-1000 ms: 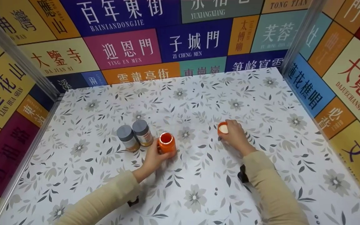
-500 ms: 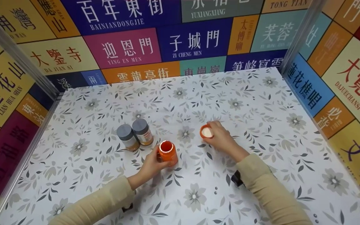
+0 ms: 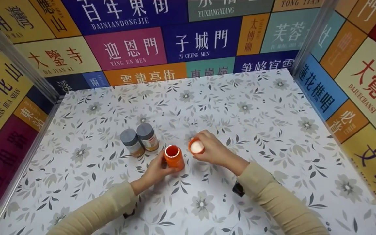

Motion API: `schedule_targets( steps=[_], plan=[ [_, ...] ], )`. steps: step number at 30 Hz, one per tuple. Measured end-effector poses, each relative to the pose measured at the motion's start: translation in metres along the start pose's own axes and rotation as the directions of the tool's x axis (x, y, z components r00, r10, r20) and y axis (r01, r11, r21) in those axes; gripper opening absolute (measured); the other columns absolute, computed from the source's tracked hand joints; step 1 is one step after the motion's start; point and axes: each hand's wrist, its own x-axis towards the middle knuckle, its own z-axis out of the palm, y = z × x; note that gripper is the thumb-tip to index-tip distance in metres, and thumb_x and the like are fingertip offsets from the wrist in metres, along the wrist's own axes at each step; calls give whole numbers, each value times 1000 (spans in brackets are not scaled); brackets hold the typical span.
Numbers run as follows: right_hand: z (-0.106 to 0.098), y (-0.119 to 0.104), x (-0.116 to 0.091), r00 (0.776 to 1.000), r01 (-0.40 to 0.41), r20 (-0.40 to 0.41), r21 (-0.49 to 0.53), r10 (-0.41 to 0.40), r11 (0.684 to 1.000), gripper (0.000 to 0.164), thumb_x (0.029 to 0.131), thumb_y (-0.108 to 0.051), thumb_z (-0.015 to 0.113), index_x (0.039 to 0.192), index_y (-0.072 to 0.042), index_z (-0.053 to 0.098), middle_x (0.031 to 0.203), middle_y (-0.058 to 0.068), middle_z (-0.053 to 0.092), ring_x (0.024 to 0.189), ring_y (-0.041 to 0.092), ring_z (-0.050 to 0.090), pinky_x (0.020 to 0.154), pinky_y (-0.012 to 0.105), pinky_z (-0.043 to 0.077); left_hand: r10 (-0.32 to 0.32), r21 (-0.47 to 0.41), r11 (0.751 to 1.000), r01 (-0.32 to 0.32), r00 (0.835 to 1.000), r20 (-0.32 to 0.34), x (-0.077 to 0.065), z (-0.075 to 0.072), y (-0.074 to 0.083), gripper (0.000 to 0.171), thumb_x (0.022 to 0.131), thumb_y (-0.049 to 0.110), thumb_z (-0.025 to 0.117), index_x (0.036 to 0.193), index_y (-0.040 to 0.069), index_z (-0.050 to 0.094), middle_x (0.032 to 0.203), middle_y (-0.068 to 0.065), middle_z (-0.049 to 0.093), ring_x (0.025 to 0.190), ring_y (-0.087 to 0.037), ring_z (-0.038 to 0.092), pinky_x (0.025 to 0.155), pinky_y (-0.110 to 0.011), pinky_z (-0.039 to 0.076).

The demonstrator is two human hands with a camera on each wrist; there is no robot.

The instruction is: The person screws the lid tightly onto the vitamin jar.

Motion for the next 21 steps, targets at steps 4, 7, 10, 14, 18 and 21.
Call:
schedule_targets(
  steps=[4, 7, 10, 14, 18, 21],
  plan=[
    [4, -9, 4, 998, 52, 40, -41, -50, 998, 51, 70, -13, 74, 115, 3, 55, 111, 13, 53, 103, 27, 49, 88, 44, 43, 19, 11, 1000, -19, 1000, 16, 2, -2, -2, 59, 74, 4, 72, 127, 5, 43, 126, -9, 55, 118, -20, 49, 104, -35, 34],
    [7, -14, 8, 994, 97, 62, -76, -93, 992, 54, 70, -12, 72, 117, 6, 52, 113, 17, 52, 105, 31, 47, 90, 46, 41, 29, 15, 999, -30, 999, 18, 3, -3, -3, 58, 74, 5, 72, 125, 6, 45, 123, -8, 56, 115, -19, 50, 103, -35, 35],
    [9, -19, 11, 989, 135, 74, -119, -127, 984, 54, 70, -11, 71, 118, 6, 51, 115, 19, 51, 106, 32, 47, 91, 46, 41, 28, 10, 1000, -29, 999, 25, 4, -3, -3, 57, 74, 6, 72, 124, 7, 45, 123, -7, 57, 115, -18, 51, 103, -35, 35],
    [8, -27, 16, 986, 149, 101, -163, -133, 975, 59, 71, -13, 71, 122, 6, 48, 119, 20, 51, 109, 32, 47, 93, 46, 41, 32, 14, 999, -33, 999, 40, 4, -3, -4, 57, 75, 7, 72, 125, 9, 45, 123, -6, 56, 115, -17, 50, 104, -35, 35],
    [8, -34, 21, 984, 140, 120, -83, -130, 987, 58, 72, -11, 72, 120, 6, 45, 117, 18, 53, 107, 30, 52, 93, 45, 43, 38, 17, 999, -39, 998, 51, 5, -3, -4, 57, 75, 8, 72, 126, 9, 44, 123, -6, 57, 115, -17, 50, 104, -35, 35],
    [11, -35, 26, 977, 178, 121, -1, -177, 984, 50, 71, -6, 71, 114, 2, 47, 109, 12, 55, 97, 23, 56, 85, 39, 48, 37, 16, 999, -38, 998, 55, 5, -4, -4, 59, 75, 9, 72, 126, 8, 44, 123, -6, 56, 115, -17, 51, 103, -35, 35]
  ],
)
